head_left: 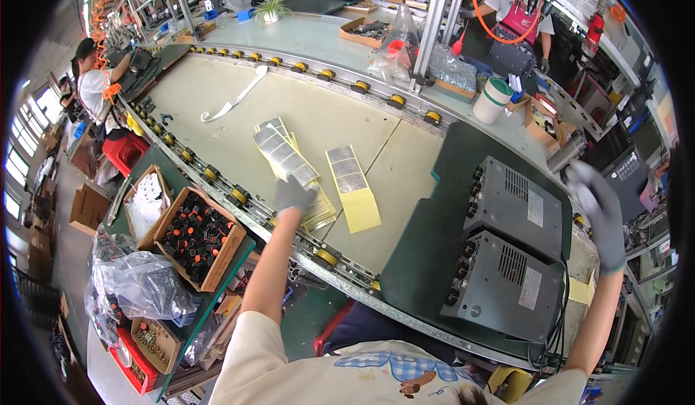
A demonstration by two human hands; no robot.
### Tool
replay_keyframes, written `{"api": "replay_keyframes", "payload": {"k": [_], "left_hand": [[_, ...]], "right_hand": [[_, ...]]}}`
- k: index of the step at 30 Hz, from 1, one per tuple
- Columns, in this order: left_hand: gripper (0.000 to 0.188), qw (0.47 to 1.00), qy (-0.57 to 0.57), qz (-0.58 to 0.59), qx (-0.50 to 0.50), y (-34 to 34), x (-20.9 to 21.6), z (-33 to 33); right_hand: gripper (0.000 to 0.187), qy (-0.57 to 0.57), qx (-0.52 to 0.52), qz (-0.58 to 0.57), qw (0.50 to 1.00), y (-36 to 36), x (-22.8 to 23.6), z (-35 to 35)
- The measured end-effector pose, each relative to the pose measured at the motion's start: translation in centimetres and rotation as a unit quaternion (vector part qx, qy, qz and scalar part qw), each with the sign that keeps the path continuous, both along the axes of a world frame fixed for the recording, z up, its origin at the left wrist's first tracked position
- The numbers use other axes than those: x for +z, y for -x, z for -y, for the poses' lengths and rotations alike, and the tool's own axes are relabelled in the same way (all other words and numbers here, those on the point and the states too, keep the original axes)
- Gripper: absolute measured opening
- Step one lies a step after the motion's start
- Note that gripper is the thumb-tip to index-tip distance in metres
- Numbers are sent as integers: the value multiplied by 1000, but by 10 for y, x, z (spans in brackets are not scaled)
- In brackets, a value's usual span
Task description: Applying labels, screwing components, and using a hot glue gun to assemble electrical inverters on a production line.
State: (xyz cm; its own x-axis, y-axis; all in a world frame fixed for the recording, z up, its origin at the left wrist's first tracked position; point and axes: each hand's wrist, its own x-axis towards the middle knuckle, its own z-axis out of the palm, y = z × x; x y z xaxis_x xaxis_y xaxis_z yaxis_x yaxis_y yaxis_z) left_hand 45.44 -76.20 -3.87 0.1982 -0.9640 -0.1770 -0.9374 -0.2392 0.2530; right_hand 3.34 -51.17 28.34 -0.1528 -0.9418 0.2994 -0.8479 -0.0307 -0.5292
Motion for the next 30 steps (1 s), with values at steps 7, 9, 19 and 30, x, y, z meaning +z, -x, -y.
{"api": "replay_keyframes", "payload": {"k": [7,9,19,30], "left_hand": [[88,1000,0,16,-2,16,-24,23],[79,993,54,105,-28,28,-6,11],[86,826,-243,-431,-270,248,157,-71],[88,669,-474,-513,-255,317,106,-21]], "right_hand": [[41,26,-180,131,974,96,-90,-170],[42,35,-202,258,944,85,-110,-177],[66,-23,-209,532,820,157,-209,-102],[70,-124,-171,610,764,154,-196,-37]]}}
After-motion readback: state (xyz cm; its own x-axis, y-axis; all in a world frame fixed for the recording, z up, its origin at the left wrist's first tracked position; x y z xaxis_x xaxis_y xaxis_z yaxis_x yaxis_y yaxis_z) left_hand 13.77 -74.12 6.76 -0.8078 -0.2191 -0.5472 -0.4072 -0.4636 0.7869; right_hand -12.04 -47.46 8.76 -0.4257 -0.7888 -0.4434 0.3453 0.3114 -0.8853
